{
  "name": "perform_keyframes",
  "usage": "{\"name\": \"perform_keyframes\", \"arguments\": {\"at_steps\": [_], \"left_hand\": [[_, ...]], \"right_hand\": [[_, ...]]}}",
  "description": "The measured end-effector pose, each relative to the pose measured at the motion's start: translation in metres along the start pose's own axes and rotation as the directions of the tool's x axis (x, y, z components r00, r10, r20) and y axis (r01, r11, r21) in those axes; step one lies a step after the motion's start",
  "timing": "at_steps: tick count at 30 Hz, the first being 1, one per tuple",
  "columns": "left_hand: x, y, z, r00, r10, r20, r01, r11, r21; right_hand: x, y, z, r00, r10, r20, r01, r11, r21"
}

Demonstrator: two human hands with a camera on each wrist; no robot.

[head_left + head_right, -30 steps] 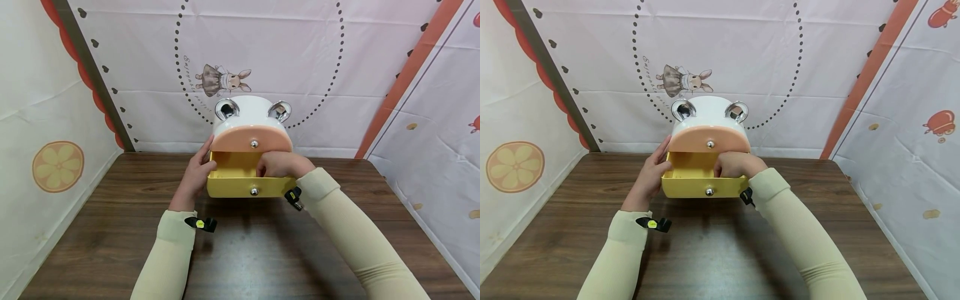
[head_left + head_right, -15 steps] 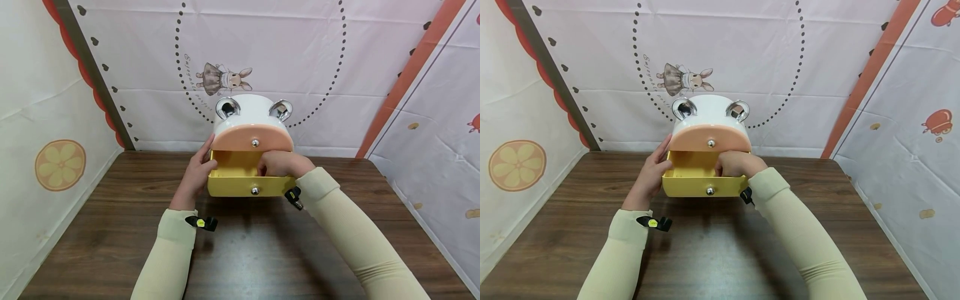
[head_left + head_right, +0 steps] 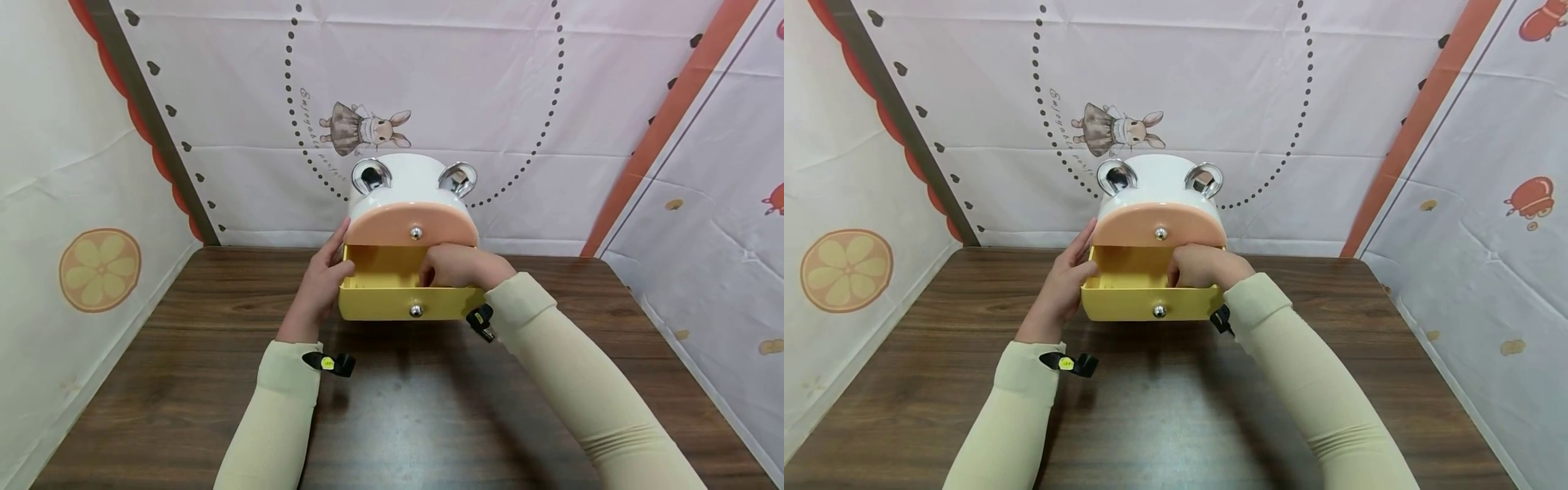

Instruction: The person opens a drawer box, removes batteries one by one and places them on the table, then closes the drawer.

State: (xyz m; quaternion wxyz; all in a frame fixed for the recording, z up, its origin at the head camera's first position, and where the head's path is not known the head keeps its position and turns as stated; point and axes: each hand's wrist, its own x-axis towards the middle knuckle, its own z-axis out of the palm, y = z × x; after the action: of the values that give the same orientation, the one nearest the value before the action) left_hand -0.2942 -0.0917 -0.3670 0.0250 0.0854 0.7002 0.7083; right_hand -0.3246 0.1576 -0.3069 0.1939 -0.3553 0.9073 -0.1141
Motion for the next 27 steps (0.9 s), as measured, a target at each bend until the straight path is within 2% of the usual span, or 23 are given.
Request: {"name": "perform_keyframes", "arguments": {"at_steps": [12, 27], "left_hand": [[0.000, 0.001, 0.000, 1.000, 0.004, 0.005, -0.004, 1.000, -0.007], [0.001, -0.001, -0.001, 1.000, 0.009, -0.003, -0.009, 1.000, -0.006]], "right_hand": [[-0.009, -0.002, -0.010, 0.994, -0.064, -0.089, 0.061, 0.997, -0.039], [-0.029, -0.001, -0.018, 0.981, -0.068, -0.184, 0.093, 0.987, 0.132]]}}
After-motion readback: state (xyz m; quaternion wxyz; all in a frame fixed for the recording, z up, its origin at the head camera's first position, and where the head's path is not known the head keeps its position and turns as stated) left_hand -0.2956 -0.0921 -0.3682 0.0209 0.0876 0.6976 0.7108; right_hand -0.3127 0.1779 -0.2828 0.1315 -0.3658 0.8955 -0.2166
